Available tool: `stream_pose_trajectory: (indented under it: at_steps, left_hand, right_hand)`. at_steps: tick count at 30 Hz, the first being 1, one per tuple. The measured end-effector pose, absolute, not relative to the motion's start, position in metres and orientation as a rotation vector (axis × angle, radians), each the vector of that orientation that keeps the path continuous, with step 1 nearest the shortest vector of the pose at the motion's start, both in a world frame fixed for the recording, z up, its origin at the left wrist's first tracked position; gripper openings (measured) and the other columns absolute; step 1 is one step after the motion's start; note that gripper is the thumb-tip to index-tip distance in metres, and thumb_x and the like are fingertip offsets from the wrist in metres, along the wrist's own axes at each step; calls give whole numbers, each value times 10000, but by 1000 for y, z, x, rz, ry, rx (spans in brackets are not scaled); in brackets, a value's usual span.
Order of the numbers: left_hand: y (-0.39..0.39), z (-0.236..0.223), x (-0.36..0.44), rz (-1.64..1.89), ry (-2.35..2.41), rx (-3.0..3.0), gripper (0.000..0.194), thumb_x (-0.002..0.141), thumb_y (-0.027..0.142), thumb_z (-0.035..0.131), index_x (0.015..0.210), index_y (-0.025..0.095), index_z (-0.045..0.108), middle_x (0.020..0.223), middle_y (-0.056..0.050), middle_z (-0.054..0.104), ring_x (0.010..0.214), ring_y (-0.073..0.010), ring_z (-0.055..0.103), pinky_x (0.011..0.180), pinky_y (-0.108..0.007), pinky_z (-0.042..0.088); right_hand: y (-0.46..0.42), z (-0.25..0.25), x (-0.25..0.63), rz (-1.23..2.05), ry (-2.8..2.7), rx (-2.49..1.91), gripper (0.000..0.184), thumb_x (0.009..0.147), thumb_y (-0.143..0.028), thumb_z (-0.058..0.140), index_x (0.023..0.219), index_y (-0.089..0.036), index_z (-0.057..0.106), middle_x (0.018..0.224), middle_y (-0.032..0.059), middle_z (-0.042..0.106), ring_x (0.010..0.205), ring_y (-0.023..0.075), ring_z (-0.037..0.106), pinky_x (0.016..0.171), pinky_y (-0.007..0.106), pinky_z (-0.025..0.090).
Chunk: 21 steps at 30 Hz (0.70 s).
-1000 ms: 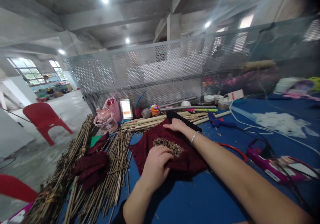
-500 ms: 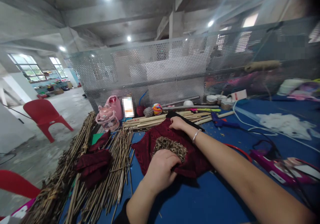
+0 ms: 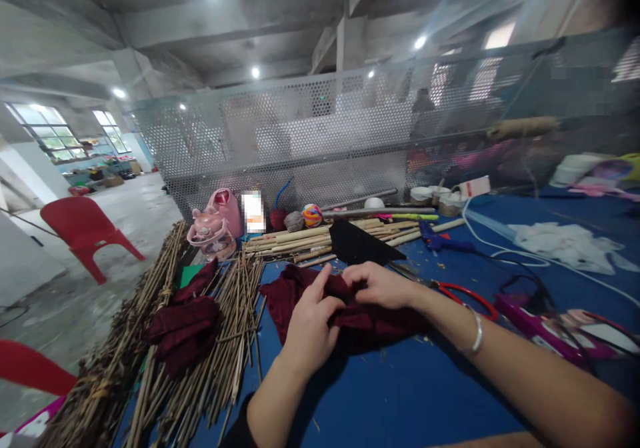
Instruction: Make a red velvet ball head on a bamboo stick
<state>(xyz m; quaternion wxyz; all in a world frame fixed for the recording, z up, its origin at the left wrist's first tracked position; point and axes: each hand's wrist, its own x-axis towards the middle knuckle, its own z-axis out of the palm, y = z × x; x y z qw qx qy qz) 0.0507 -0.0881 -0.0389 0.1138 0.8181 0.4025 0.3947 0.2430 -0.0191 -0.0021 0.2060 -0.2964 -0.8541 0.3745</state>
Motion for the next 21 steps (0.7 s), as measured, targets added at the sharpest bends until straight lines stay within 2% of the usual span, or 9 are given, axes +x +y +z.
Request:
stream_pose_trajectory:
  at_steps: [2, 5, 8, 12, 14, 17, 18, 19, 21]
  left_hand:
    - [-87, -40, 51, 1110, 1141, 2429, 310, 689, 2, 539, 898, 190, 669, 1201, -101, 607, 1067, -211, 579, 928, -353, 471]
    - [-85, -41, 51, 1086, 1118, 2486, 294, 696, 1, 533, 864, 195, 677, 940, -54, 692, 873, -189, 634, 797, -319, 517]
    - [-84, -44, 50, 1103, 1110, 2508, 326, 680, -23, 517, 867, 191, 676, 947, -59, 690, 873, -193, 635, 778, -308, 515]
    - [-83, -50, 48, 1201, 1133, 2425, 354, 679, -22, 522, 940, 182, 649, 971, -73, 665, 930, -201, 610, 825, -316, 492]
    - [-83, -52, 48, 1297, 1148, 2267, 497, 700, -1, 532, 1159, 188, 553, 958, -55, 654, 900, -174, 611, 820, -297, 490]
    - [-81, -52, 49, 1401, 1160, 2022, 746, 734, 28, 529, 1412, 182, 258, 900, -16, 643, 794, -127, 613, 776, -258, 495]
    - [-81, -51, 49, 1407, 1152, 2007, 728, 729, 19, 518, 1402, 186, 296, 901, -16, 644, 800, -124, 613, 785, -255, 490]
    - [-80, -50, 50, 1406, 1134, 2025, 662, 712, -2, 502, 1339, 190, 416, 913, -22, 648, 829, -126, 613, 807, -255, 482]
    - [-79, -48, 50, 1397, 1079, 2085, 527, 651, -51, 463, 1092, 182, 634, 935, -39, 656, 888, -135, 610, 837, -253, 467]
  right_hand:
    - [-24, -4, 248, 1075, -2461, -799, 183, 666, -127, 520, 741, -163, 683, 807, 4, 635, 784, 147, 568, 775, 267, 432]
    - [-12, -6, 256, 1262, -2415, -895, 180, 654, -166, 545, 782, -144, 669, 763, 11, 630, 701, 138, 557, 680, 252, 440]
    - [3, -4, 263, 1236, -2256, -1017, 217, 696, -280, 578, 843, -129, 631, 782, 29, 626, 713, 143, 558, 679, 259, 448]
    - [-2, -3, 277, 1155, -2404, -1202, 628, 610, -440, 711, 1138, -140, 551, 988, 77, 629, 854, 205, 577, 754, 308, 465]
    - [-17, -9, 289, 1050, -2447, -1485, 710, 598, -483, 715, 1192, -141, 530, 992, 104, 643, 842, 242, 595, 736, 339, 470]
    - [-45, -22, 309, 855, -2388, -1689, 746, 573, -469, 739, 1216, -156, 525, 1111, 135, 625, 966, 294, 590, 827, 372, 451]
    - [-54, -27, 315, 810, -2377, -1671, 779, 545, -435, 764, 1233, -167, 516, 1180, 135, 597, 1036, 304, 566, 877, 372, 431]
    - [-62, -32, 319, 766, -2361, -1649, 787, 533, -393, 774, 1242, -174, 512, 1227, 130, 572, 1089, 305, 541, 918, 368, 408]
    - [-73, -42, 322, 666, -2298, -1649, 662, 595, -323, 727, 1211, -172, 539, 1224, 123, 572, 1107, 290, 530, 943, 359, 383]
